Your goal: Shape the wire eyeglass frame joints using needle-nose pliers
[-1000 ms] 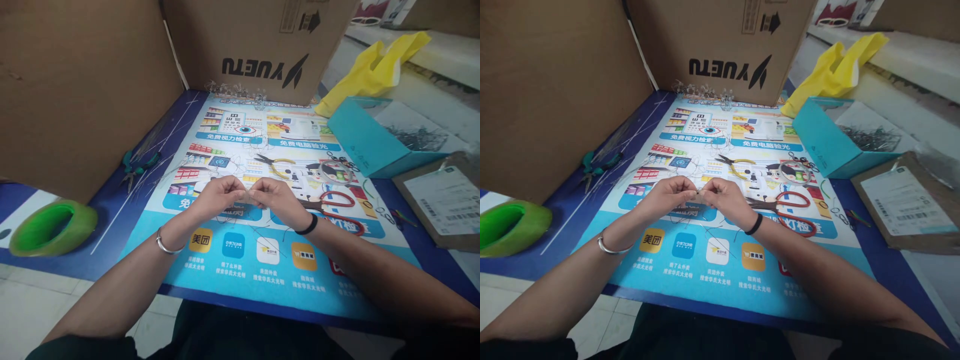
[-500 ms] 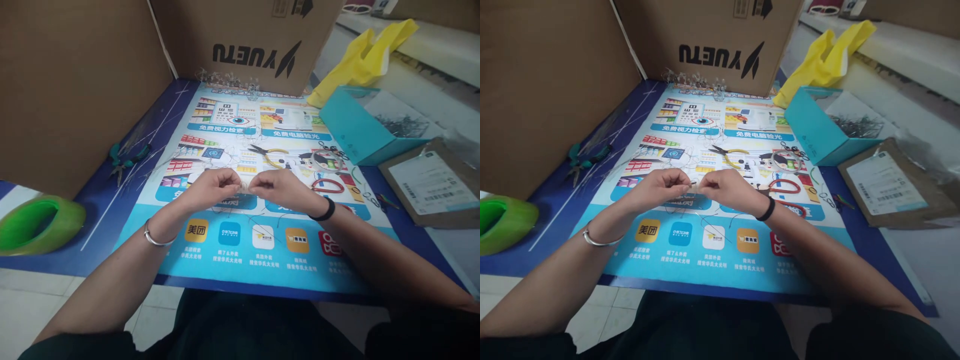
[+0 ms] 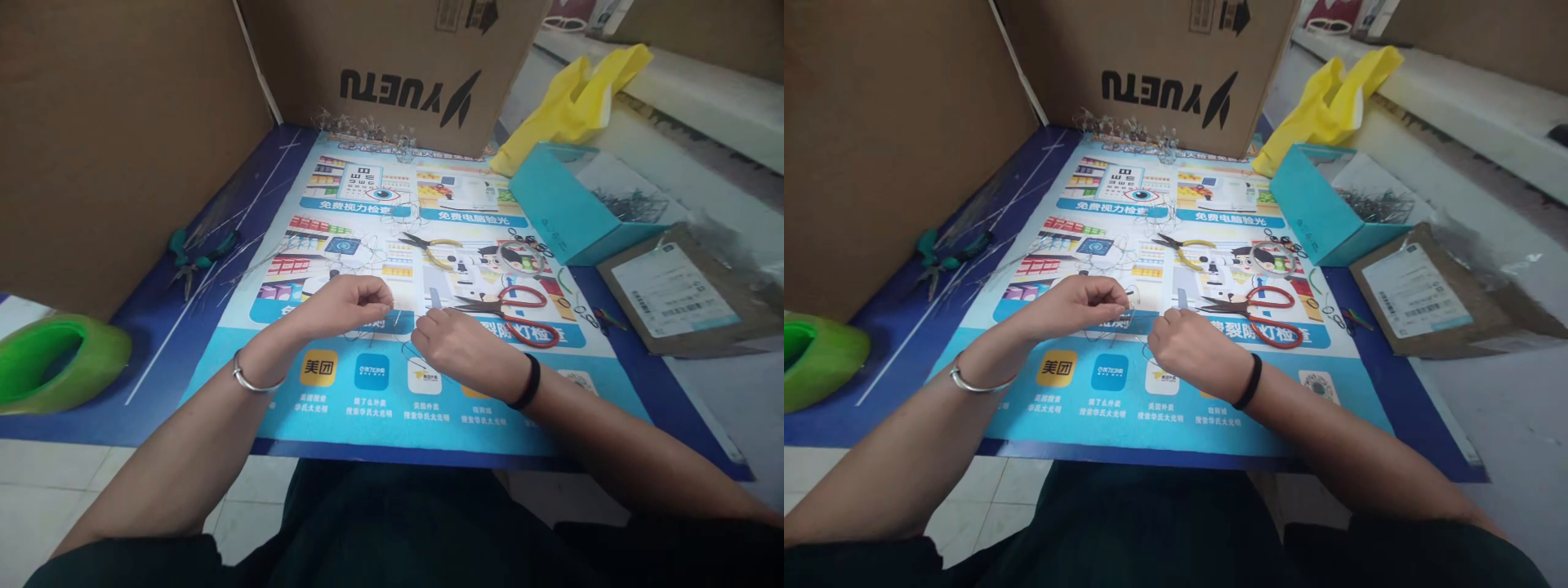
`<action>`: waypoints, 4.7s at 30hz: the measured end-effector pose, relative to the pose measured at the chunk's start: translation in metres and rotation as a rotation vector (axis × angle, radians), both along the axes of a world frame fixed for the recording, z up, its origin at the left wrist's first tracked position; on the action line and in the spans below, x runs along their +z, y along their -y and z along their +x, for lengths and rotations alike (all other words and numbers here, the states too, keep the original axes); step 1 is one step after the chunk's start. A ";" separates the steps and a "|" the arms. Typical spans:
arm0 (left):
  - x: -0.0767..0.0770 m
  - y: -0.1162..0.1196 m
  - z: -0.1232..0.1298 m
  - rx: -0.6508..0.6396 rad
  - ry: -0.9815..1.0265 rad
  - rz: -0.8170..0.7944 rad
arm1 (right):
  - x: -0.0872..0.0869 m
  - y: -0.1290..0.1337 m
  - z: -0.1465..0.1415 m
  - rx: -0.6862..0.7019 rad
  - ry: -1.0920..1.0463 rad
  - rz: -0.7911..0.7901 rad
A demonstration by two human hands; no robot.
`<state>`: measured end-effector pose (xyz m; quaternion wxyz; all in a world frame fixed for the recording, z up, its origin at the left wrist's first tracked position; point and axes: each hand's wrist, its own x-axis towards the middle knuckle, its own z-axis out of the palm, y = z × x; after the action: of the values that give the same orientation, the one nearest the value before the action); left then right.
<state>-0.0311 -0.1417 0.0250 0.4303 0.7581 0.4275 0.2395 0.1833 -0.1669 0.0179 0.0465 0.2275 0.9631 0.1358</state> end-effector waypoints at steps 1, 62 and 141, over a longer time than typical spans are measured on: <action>0.000 0.000 0.000 -0.002 0.000 -0.001 | -0.001 -0.002 0.001 -0.003 -0.005 0.012; -0.020 0.005 0.024 0.312 0.390 -0.200 | -0.009 -0.036 -0.022 -0.450 -1.230 -0.929; -0.004 -0.023 -0.043 0.133 -0.936 0.231 | -0.042 -0.077 -0.033 -0.533 -0.803 -0.535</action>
<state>-0.0745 -0.1191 0.0208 0.0885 0.7983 0.5932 -0.0543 0.1506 -0.0902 -0.0241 -0.2356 0.4778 0.8150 -0.2278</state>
